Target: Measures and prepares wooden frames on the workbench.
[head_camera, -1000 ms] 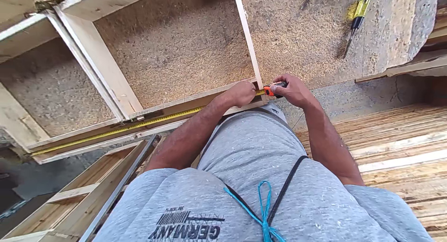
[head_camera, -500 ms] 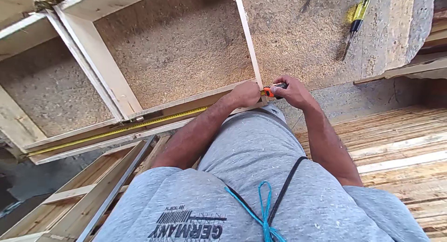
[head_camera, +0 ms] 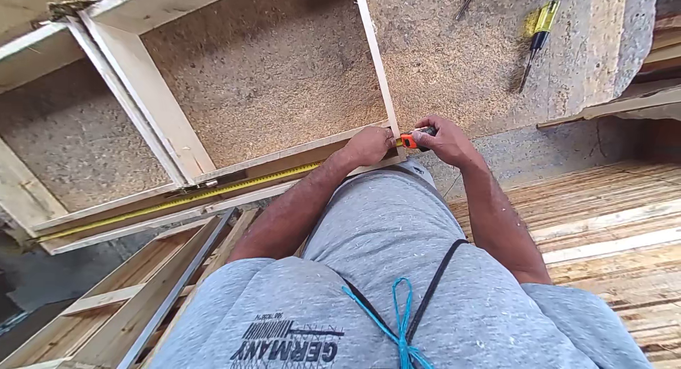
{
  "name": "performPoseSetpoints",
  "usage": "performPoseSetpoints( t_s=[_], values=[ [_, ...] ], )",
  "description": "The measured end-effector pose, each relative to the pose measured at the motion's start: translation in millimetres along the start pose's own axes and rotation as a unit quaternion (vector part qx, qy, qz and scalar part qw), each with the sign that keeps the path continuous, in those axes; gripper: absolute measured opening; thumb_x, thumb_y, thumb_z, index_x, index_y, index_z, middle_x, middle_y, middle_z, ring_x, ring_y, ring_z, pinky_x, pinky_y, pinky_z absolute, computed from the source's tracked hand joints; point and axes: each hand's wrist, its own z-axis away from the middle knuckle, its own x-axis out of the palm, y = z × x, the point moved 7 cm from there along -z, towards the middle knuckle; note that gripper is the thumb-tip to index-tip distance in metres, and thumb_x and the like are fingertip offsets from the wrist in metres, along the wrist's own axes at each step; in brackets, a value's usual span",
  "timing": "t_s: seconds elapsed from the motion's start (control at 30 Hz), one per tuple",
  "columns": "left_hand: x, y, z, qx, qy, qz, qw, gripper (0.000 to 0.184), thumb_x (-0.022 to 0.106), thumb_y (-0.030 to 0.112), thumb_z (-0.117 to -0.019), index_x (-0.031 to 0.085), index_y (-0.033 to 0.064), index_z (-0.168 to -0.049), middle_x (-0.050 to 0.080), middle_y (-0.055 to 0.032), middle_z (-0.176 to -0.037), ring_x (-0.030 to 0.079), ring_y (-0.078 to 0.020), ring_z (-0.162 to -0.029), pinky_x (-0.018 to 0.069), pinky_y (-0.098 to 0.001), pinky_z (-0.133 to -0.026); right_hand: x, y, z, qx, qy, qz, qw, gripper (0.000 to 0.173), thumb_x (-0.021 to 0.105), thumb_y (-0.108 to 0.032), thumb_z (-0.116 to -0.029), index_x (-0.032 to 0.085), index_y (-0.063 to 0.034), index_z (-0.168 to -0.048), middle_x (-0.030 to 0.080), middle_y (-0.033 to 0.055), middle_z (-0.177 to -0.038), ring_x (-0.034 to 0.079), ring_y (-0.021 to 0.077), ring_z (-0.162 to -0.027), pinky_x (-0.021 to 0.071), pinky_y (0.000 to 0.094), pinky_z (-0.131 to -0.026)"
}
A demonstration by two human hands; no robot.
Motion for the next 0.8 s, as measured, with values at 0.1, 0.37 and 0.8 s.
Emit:
performPoseSetpoints(
  t_s=[0.1,0.37,0.8],
  values=[
    [-19.1,22.1,16.3,-0.043,0.089,-0.122,0.988,0.029,0.055,0.035,-0.1050,0.070,0.0103,-0.107,0.072,-0.0166,-0.096,0.071,-0.0398,-0.092,0.0555,-0.0633,-0.074,-0.5,-3.0,2.8,0.001,0.003,-0.004,1.000,0.046,0.066,-0.054,-0.0952,0.066,-0.0153,-0.121,0.072,0.0048,-0.093,0.070,0.0160,-0.076,0.0603,0.0418,-0.071],
    [-18.7,51.8,-35.9,0.199,-0.008,-0.281,0.939,0.053,0.073,0.034,-0.0884,0.061,0.0188,-0.138,0.068,-0.0064,-0.134,0.050,-0.0331,-0.142,0.0026,-0.0730,-0.122,2.5,8.6,1.7,0.014,0.053,-0.022,0.998,0.062,0.061,-0.059,-0.0956,0.056,-0.0102,-0.133,0.070,0.0102,-0.104,0.070,0.0201,-0.084,0.0601,0.0454,-0.076],
    [-21.8,70.6,-57.1,0.204,-0.129,-0.289,0.926,0.060,0.074,0.017,-0.0885,0.057,0.0181,-0.146,0.071,-0.0132,-0.120,0.065,-0.0348,-0.116,0.0454,-0.0576,-0.106,17.0,48.9,-2.8,-0.056,0.196,-0.314,0.927,0.057,0.028,-0.051,-0.1090,0.061,-0.0054,-0.118,0.071,0.0074,-0.094,0.068,0.0175,-0.071,0.0579,0.0347,-0.058]
  ],
)
